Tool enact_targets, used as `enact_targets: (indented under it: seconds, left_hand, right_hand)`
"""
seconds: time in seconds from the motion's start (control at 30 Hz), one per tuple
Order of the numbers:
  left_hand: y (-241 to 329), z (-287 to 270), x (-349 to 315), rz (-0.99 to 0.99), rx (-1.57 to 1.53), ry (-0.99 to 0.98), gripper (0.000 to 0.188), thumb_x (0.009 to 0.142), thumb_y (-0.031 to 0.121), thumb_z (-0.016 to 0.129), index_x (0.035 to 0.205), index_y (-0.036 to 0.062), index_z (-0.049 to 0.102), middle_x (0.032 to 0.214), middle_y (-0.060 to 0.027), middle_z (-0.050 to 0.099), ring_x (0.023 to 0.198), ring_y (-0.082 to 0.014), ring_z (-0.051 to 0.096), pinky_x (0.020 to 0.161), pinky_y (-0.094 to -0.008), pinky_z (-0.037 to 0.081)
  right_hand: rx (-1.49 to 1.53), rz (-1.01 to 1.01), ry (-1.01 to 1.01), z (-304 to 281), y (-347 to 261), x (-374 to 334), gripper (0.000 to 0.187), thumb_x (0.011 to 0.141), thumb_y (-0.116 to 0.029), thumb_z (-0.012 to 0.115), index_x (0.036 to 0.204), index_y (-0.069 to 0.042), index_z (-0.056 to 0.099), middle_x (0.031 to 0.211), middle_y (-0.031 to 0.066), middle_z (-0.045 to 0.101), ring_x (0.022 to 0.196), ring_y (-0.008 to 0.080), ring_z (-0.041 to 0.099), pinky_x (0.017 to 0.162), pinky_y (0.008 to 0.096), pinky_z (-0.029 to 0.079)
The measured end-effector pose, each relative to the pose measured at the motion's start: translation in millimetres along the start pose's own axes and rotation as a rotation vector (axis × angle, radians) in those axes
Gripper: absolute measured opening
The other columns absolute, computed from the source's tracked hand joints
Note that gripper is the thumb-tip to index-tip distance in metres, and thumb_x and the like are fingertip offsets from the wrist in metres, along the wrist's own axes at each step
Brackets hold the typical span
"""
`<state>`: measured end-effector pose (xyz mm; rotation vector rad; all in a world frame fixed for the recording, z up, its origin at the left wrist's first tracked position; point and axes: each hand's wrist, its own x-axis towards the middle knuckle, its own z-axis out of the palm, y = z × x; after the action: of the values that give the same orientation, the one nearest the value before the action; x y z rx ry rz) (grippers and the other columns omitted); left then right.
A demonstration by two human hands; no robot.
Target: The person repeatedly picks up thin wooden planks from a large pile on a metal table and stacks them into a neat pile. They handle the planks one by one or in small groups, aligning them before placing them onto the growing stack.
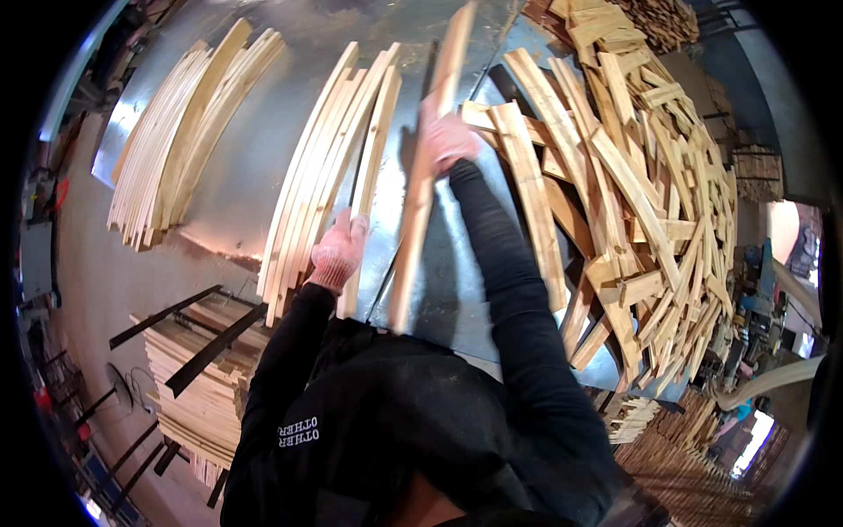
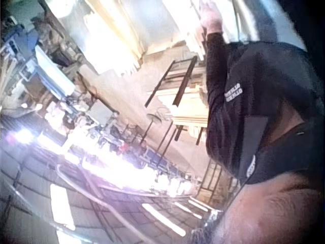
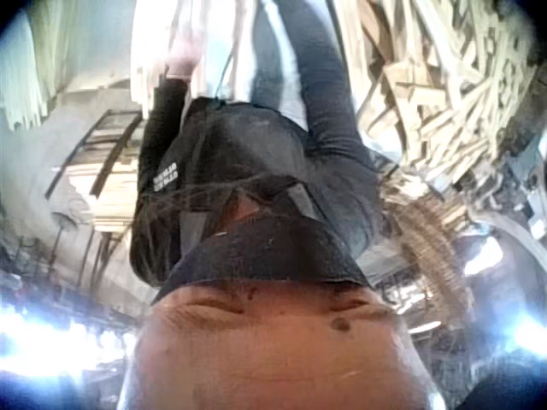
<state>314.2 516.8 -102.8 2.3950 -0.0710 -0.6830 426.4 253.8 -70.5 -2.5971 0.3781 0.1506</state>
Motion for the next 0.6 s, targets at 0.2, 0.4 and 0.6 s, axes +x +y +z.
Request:
enact_targets:
  seconds: [0.2,0.4,0.6]
  left_hand:
    - [28,21,-18,-0.103,0.178,0.001,0.098,0.087,0.035,0.068,0.157,0.0061,0.006,0.134,-0.0232,0.057,0.111,-0.0419,0.062,0.099,-0.0487,0.047]
    - [40,-8,-17,-0.133,0.244,0.021,0.087,0.09,0.018,0.059,0.157,0.0048,0.006,0.133,-0.0236,0.058,0.103,-0.0403,0.067,0.089,-0.0461,0.054]
    - [-17,-8,-18,0.047,0.288,0.175,0.09,0.091,0.038,0.063,0.158,0.0077,0.011,0.147,-0.0236,0.046,0.125,-0.0386,0.055,0.098,-0.0435,0.049]
  right_hand:
    - [-0.185,-0.003,0.394,18,8,-91,0.061,0.091,-0.044,0.056,0.135,-0.003,0.051,0.131,0.0259,0.059,0.121,0.0447,0.055,0.104,0.052,0.04]
    - [-0.441,0.363,0.143,-23,161,-140,0.069,0.085,-0.026,0.061,0.146,-0.006,0.036,0.118,0.0227,0.062,0.1,0.0391,0.067,0.078,0.0509,0.056]
    - [0.219,0.061,-0.068,43,-19,-98,0.054,0.101,-0.044,0.041,0.102,0.005,0.064,0.1,0.0245,0.069,0.098,0.0407,0.065,0.088,0.0509,0.049]
